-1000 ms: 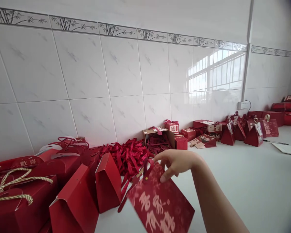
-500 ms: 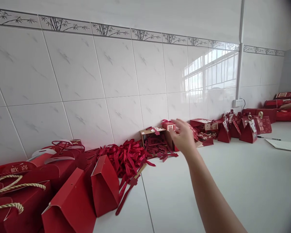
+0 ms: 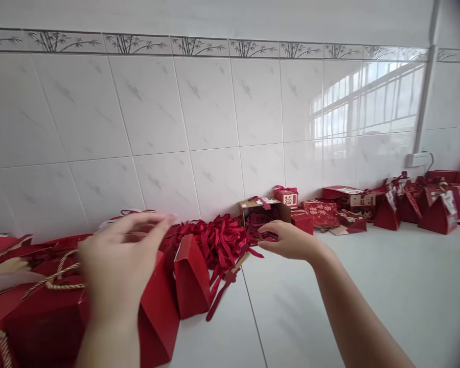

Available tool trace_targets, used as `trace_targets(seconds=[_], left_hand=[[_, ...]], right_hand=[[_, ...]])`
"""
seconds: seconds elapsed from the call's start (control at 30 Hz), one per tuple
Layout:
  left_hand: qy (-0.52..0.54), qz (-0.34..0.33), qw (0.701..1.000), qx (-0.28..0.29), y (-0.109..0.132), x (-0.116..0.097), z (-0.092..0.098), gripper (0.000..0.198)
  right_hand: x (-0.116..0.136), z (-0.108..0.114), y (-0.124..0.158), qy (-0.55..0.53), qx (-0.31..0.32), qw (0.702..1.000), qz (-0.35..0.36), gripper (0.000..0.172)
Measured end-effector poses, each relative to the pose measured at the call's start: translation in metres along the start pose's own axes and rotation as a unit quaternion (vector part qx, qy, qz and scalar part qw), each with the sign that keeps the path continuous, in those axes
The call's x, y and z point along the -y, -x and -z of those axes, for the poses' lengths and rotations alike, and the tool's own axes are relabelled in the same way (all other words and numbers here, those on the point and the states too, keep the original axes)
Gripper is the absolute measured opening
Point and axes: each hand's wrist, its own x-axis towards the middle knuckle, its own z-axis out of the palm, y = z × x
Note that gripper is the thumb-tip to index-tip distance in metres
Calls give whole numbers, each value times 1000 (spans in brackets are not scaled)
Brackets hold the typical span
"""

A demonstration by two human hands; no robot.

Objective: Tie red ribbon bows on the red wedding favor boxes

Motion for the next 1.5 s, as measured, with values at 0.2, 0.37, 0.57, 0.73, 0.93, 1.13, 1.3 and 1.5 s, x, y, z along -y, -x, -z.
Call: trace_targets(seconds=[0.2,0.37,0.57,0.73,0.93,1.13,1.3,1.5], left_hand=[[-151,40,977,145,-18,18,-24,21],[-270,26,925,266,-15,26,-35,43],[-284,42,875,389,-8,42,-49,61],[-194,42,929,312,-11,40,-53,45],[210,28,954,210,11,-5,-34,55],[446,84,863,221,34,-38,-29,59],[474,107,831,271,35,-37,-34,22],[425,117,865,240,40,-40,-42,31]], right_hand=[[8,2,7,5,13,1000,-4,39],[12,2,8,-4,22,1000,-17,42],[8,-1,6,-24,26,999,-16,44],[8,-6,0,-95,-32,995,-7,52],[38,-12,0,-393,-85,916,16,81],[60,-17,7,-631,-122,762,79,74],[63,-23,7,-642,-138,745,113,29],[69,-30,5,-657,-111,740,86,27]])
